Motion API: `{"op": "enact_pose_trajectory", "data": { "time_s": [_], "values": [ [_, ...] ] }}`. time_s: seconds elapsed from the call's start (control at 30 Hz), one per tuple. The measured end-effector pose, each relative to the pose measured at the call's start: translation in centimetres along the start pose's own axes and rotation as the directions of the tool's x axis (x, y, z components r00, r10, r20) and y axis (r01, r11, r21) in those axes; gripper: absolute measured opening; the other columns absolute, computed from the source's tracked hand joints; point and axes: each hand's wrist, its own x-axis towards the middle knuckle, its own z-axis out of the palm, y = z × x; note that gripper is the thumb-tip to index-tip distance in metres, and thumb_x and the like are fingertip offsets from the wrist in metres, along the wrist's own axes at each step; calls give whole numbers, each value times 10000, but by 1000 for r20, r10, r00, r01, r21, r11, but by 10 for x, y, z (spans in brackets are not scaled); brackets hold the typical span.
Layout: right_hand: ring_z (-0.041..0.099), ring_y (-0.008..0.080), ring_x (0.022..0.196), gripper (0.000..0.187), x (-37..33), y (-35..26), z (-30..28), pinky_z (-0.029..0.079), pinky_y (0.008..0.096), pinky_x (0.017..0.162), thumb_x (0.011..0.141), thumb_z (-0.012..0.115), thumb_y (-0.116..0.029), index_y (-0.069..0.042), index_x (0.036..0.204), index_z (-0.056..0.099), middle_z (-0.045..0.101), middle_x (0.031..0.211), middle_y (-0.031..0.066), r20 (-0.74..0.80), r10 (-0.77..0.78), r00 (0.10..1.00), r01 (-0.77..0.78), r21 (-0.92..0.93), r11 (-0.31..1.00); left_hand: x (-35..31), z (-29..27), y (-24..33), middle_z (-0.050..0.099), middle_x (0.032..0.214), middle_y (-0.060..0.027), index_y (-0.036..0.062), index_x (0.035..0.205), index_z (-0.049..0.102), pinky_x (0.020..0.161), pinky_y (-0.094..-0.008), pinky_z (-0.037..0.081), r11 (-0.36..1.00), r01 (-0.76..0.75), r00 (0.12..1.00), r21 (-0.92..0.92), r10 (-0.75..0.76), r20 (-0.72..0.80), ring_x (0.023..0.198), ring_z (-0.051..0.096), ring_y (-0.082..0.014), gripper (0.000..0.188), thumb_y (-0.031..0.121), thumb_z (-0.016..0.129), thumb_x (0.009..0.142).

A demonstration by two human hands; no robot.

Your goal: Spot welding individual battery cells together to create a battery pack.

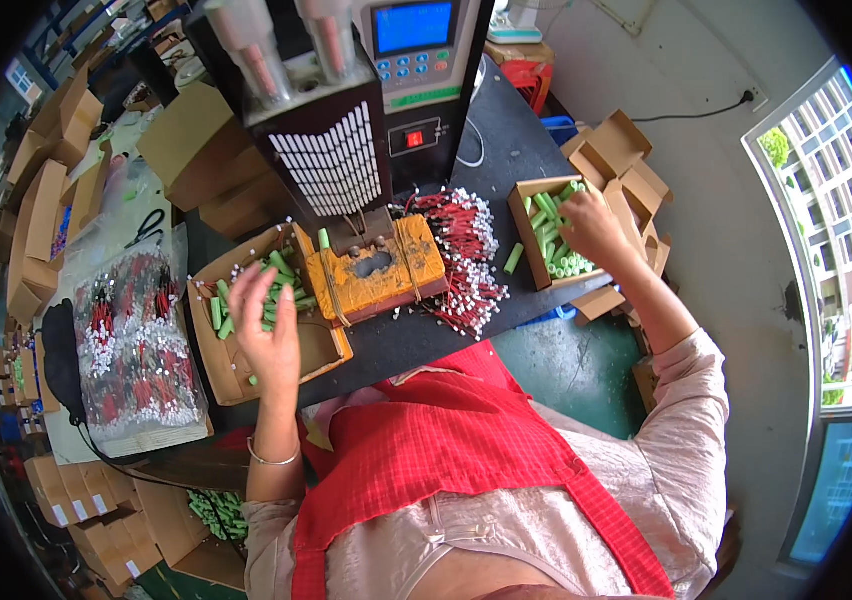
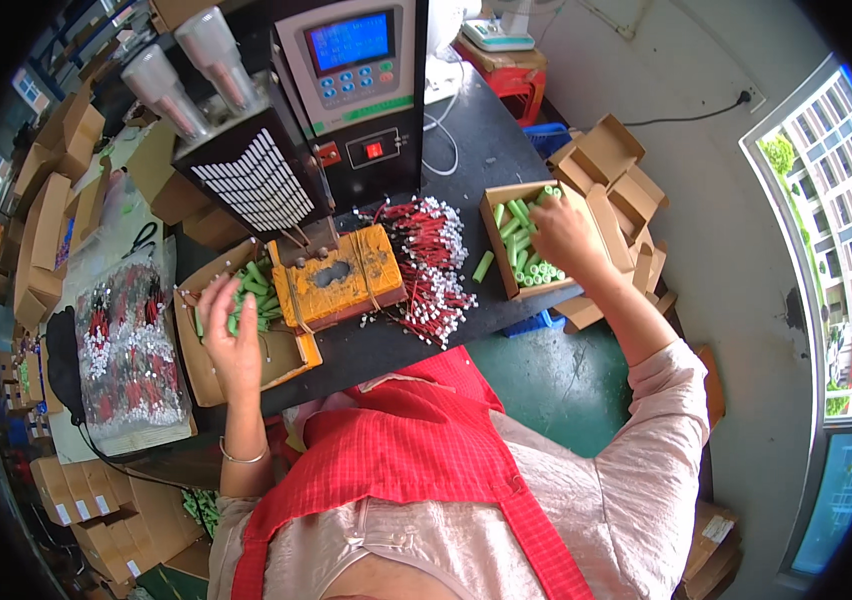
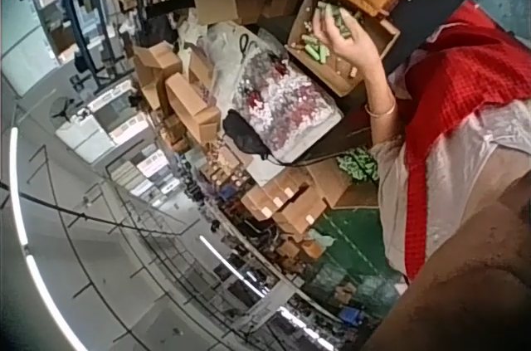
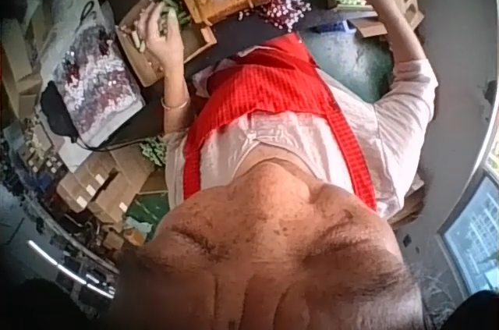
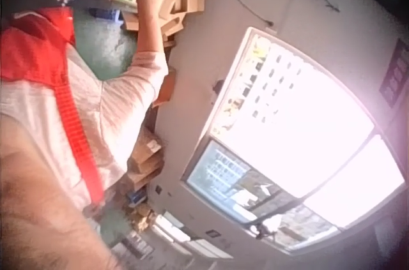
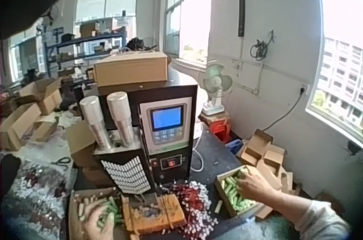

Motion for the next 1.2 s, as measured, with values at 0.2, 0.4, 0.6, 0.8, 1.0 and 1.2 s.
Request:
{"op": "enact_pose_trajectory", "data": {
  "time_s": [0.2,0.4,0.6,0.8,1.0,1.2],
  "values": [
    [451,323,1060,321,6,-12,25,458,443,806,736,651,-271,-56,970,596,448,1111,135,58,249,967,-230,-226,947,-11,13,24,541,1056,-128,21,938,624,820,-317,441,989,-118,992,-85,121,27,982,529,-243,151,38,606,790],
    [537,327,897,356,-4,-7,41,464,400,744,803,558,-368,-45,949,589,500,1026,205,43,290,956,-270,-255,928,-40,18,57,559,1015,-101,26,883,633,659,-267,472,944,-240,963,-226,261,70,806,550,-181,130,-11,617,759],
    [613,305,813,321,0,-9,46,502,393,676,818,542,-362,-55,907,579,574,893,186,20,338,941,-327,-202,923,-57,47,84,596,912,-92,26,883,613,719,-311,472,857,-267,862,-440,416,288,819,588,-239,146,-26,604,747],
    [582,403,656,196,15,20,76,485,459,579,788,543,-221,-25,779,530,538,720,223,-325,240,915,-231,67,971,-53,106,107,613,833,-122,10,877,617,689,-317,483,761,-79,729,-644,485,484,774,602,-268,108,12,572,779],
    [563,213,535,214,6,19,31,443,351,513,775,621,-236,-22,788,628,584,614,124,-324,588,741,-173,754,633,-61,208,131,561,1051,-109,-39,1221,412,752,-250,498,326,894,286,-307,113,952,870,592,-146,397,172,516,901],
    [530,91,633,193,-40,-54,16,439,222,529,873,539,-221,-36,899,588,585,769,33,51,694,719,85,984,-160,-80,255,157,479,1147,-26,83,1246,393,924,-274,343,-30,726,684,-687,-67,726,1057,444,-109,477,383,509,893]
  ]
}}
